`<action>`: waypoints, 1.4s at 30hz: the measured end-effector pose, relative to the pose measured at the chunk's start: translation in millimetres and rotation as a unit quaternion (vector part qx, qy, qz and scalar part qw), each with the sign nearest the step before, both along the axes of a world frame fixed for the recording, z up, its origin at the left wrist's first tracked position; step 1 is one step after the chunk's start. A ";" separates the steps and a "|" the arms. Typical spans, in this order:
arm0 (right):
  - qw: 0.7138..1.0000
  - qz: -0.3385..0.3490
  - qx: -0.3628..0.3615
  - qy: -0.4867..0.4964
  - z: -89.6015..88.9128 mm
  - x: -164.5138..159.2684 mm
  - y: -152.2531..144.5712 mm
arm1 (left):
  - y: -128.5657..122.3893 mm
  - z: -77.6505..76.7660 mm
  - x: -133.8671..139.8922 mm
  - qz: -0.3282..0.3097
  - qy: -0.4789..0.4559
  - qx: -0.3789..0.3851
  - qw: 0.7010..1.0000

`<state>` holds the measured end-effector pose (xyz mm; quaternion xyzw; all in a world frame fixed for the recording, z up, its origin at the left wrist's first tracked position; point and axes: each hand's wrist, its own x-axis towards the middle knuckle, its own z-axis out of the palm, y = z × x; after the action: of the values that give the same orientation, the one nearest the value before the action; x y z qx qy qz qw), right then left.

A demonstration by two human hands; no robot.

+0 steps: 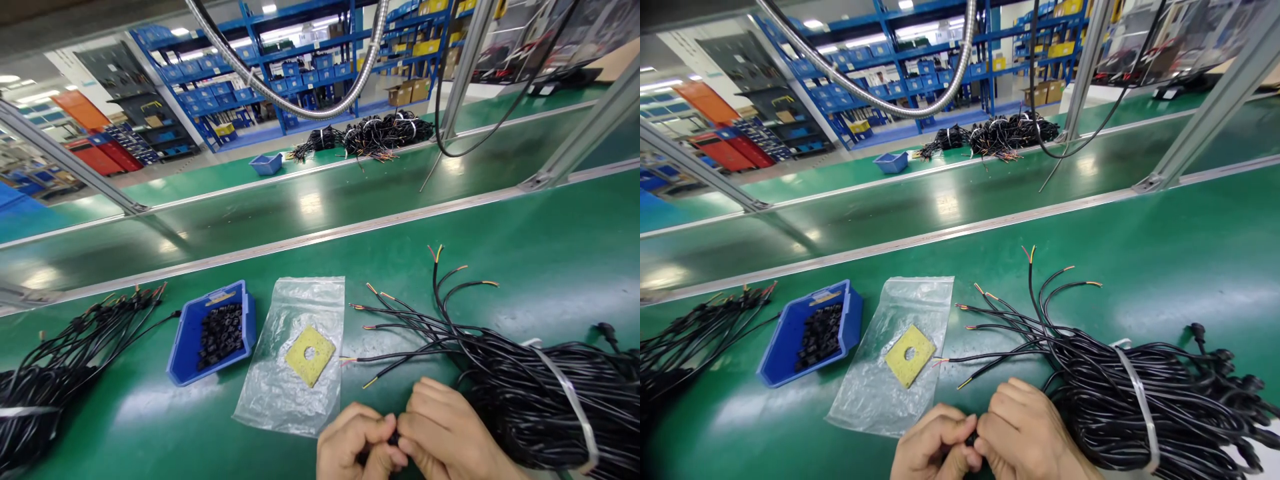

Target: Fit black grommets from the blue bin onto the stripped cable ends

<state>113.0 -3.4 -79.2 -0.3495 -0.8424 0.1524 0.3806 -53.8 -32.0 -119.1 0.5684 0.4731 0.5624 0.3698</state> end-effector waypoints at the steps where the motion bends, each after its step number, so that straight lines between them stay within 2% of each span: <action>1: 1.000 0.000 0.005 -0.001 -0.7 0.2 -0.5 | -1.0 -2.0 -0.5 -0.008 -0.022 -0.025 0.999; 5: 1.000 -0.024 0.005 0.000 -2.1 2.0 -1.7 | -5.3 -6.8 0.1 -0.028 -0.138 -0.123 0.982; 8: 0.999 -0.029 -0.012 0.016 -1.3 3.8 -0.4 | -6.1 -4.5 1.8 -0.019 -0.171 -0.145 0.974; 16: 0.999 0.011 -0.047 0.017 4.4 3.9 -1.3 | -2.9 0.1 -1.2 -0.044 -0.074 -0.084 0.993; 21: 0.999 0.017 -0.036 0.025 0.3 2.5 -0.9 | 3.0 17.6 -3.5 -0.058 0.007 -0.025 0.998; 23: 0.999 0.020 -0.033 0.025 -0.2 2.1 -0.4 | 4.6 27.5 -4.2 -0.079 0.034 -0.036 0.996; 25: 0.999 0.018 -0.031 0.017 0.1 2.3 -0.1 | 5.0 34.8 -5.0 -0.094 0.035 -0.078 0.992; 28: 0.999 -0.005 -0.034 -0.004 1.6 4.6 -0.1 | 3.6 37.6 -6.3 -0.092 -0.021 -0.162 0.982; 30: 0.999 -0.022 -0.046 -0.012 3.4 6.7 -0.6 | 2.1 36.3 -7.2 -0.094 -0.053 -0.191 0.976; 33: 0.997 -0.027 -0.066 -0.004 5.8 8.8 -1.0 | 0.5 34.6 -8.3 -0.095 -0.051 -0.185 0.977; 42: 0.997 0.012 -0.082 0.001 3.1 8.9 0.3 | 3.5 35.3 -9.0 -0.113 0.035 -0.101 0.988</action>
<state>121.9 -3.2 -76.2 -0.3691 -0.8309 0.2264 0.3495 -62.9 -28.5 -83.8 0.5973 0.4727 0.4463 0.4698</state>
